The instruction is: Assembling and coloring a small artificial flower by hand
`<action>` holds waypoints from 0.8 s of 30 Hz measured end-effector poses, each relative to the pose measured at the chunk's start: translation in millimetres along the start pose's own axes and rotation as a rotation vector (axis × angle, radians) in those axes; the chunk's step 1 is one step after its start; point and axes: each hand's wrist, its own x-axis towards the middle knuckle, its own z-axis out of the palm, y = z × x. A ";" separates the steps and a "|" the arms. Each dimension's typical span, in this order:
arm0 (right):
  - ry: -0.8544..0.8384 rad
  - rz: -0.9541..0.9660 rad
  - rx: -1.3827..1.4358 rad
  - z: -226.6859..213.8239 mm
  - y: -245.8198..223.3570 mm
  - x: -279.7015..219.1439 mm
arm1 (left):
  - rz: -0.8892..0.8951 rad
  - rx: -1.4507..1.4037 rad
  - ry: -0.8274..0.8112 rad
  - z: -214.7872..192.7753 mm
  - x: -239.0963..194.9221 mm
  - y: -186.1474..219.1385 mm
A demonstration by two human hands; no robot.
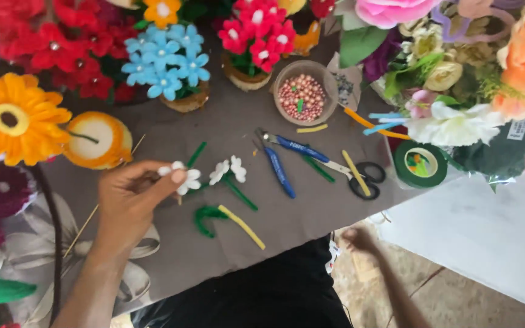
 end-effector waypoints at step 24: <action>0.183 0.558 -1.319 131.7 98.3 -39.5 | -0.174 -0.102 0.124 9.4 0.9 -3.3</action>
